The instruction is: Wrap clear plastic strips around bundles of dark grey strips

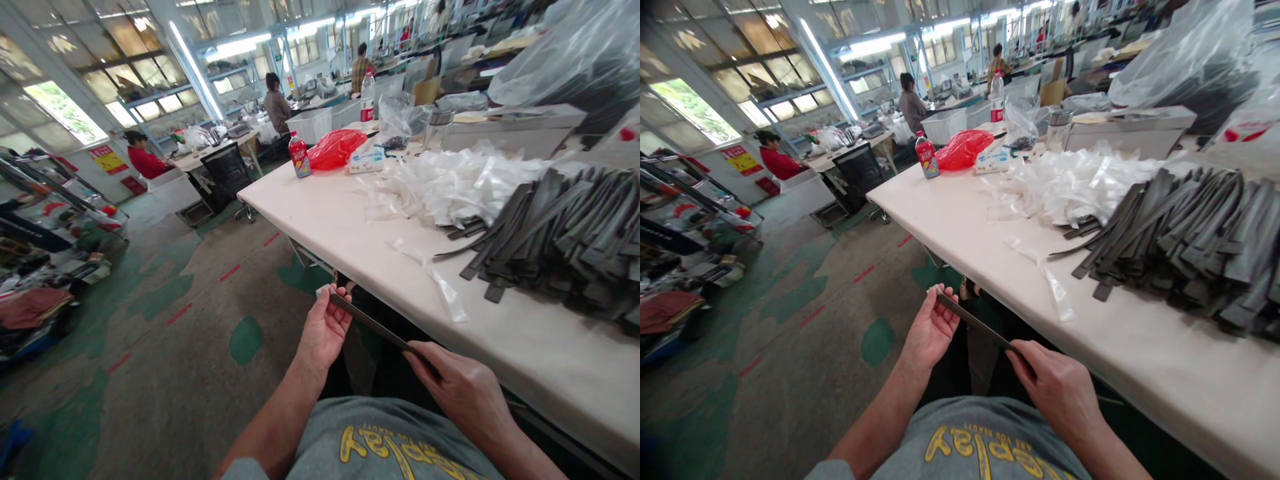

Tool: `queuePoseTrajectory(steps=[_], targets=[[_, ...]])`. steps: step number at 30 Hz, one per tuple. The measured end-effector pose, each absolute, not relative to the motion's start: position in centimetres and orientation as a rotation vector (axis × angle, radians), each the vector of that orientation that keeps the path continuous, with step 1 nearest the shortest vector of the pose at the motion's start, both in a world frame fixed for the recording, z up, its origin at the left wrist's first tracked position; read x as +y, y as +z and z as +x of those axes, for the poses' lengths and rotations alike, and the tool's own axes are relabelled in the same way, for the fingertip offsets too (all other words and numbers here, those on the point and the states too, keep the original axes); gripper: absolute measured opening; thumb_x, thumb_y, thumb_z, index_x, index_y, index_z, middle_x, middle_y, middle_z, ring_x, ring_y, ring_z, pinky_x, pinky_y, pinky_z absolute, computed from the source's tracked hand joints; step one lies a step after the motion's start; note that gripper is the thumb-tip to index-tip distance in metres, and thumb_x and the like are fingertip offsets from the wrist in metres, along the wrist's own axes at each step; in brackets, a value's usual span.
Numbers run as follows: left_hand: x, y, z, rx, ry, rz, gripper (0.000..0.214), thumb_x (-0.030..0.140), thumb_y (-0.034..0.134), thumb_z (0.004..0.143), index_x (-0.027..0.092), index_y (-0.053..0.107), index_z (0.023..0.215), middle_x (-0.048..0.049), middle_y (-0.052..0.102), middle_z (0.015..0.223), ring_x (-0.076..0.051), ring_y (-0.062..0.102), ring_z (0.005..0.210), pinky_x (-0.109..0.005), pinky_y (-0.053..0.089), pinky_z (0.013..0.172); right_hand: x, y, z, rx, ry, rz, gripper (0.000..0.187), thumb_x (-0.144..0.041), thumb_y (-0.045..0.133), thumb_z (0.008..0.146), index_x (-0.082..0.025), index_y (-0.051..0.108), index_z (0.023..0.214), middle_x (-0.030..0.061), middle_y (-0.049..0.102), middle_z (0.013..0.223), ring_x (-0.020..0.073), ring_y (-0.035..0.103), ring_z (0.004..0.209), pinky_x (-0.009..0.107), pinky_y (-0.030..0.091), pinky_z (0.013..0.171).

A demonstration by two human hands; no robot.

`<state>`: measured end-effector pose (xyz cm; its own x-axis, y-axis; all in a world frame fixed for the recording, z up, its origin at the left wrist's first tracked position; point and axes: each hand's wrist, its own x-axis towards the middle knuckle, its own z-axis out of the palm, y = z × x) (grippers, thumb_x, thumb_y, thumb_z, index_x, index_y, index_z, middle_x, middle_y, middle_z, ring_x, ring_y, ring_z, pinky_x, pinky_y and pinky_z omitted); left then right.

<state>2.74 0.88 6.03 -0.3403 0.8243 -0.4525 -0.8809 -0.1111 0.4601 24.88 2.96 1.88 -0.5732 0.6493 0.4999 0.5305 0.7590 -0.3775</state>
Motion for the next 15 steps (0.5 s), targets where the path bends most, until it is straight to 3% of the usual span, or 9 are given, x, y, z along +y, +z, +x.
queuePoseTrajectory(steps=[8, 15], targets=[[1.12, 5.58, 2.27, 0.869, 1.770, -0.084, 0.016, 0.030, 0.063, 0.085, 0.017, 0.069, 0.091, -0.0028, 0.073, 0.086, -0.012, 0.069, 0.078, -0.023, 0.055, 0.069, 3.23, 1.68, 24.85, -2.295, 0.219, -0.903, 0.021, -0.033, 0.047, 0.097, -0.019, 0.063, 0.095, 0.0006, 0.071, 0.081, 0.0138, 0.066, 0.061, 0.025, 0.046, 0.057], [1.46, 5.20, 2.56, 0.865, 1.760, -0.086, 0.015, 0.029, 0.062, 0.085, 0.017, 0.069, 0.091, -0.0031, 0.073, 0.089, -0.012, 0.069, 0.080, -0.023, 0.055, 0.073, 3.07, 1.27, 24.67, -2.305, 0.281, -0.892, 0.022, -0.032, 0.049, 0.095, -0.019, 0.066, 0.092, 0.0013, 0.070, 0.079, 0.0136, 0.065, 0.060, 0.024, 0.045, 0.056]])
